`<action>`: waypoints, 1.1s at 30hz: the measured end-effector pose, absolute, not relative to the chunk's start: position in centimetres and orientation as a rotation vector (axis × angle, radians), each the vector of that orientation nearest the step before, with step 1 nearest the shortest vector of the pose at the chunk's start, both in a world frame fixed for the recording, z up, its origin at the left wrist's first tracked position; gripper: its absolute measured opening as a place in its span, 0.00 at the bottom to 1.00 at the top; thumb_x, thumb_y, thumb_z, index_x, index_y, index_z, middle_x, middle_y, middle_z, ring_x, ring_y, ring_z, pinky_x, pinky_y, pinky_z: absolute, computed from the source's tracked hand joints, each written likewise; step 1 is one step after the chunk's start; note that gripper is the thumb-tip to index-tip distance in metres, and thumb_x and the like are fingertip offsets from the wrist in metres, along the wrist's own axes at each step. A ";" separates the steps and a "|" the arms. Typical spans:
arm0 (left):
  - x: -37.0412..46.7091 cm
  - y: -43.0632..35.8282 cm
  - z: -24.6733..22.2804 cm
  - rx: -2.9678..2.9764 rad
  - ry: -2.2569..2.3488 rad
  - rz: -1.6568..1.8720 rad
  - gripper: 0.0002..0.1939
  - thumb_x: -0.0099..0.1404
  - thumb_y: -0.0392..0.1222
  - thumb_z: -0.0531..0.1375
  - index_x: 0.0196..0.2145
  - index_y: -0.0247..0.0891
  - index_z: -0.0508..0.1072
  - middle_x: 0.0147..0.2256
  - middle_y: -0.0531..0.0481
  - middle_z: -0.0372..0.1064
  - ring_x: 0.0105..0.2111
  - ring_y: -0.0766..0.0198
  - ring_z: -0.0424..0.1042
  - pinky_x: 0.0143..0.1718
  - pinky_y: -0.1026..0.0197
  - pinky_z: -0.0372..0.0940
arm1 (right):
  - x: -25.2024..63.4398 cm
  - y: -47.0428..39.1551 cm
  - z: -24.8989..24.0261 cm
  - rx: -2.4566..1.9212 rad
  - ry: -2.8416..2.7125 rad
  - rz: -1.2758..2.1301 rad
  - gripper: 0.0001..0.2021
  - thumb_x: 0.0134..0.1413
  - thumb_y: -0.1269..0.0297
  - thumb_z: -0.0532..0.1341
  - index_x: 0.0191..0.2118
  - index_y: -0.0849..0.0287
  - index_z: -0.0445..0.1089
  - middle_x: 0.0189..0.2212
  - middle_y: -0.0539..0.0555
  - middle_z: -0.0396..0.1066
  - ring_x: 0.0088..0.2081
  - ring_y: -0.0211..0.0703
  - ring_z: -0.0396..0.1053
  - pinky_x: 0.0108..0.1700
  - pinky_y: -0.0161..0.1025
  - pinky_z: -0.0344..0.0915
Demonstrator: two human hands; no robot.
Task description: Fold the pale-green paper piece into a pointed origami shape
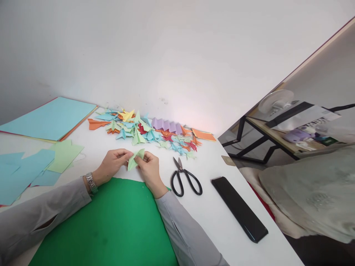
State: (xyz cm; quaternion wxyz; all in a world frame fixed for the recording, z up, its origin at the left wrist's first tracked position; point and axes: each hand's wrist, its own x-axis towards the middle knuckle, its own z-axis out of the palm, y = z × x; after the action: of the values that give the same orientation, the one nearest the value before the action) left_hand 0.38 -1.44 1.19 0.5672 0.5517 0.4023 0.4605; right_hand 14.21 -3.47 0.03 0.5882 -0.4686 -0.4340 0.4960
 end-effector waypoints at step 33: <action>0.2 -1.4 1.2 1.123 0.766 1.077 0.14 0.53 0.48 0.66 0.29 0.33 0.80 0.25 0.47 0.73 0.27 0.64 0.70 0.27 0.61 0.67 | 14.3 -3.3 -0.1 -1.077 -0.982 1.118 0.11 0.37 0.59 0.71 0.26 0.59 0.74 0.22 0.48 0.72 0.22 0.36 0.63 0.22 0.34 0.61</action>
State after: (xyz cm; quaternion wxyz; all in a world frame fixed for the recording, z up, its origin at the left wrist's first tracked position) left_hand 0.16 -1.45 1.24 0.6469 0.4938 0.3367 0.4736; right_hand 14.31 -3.27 -0.12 0.6071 -0.4659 -0.4249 0.4836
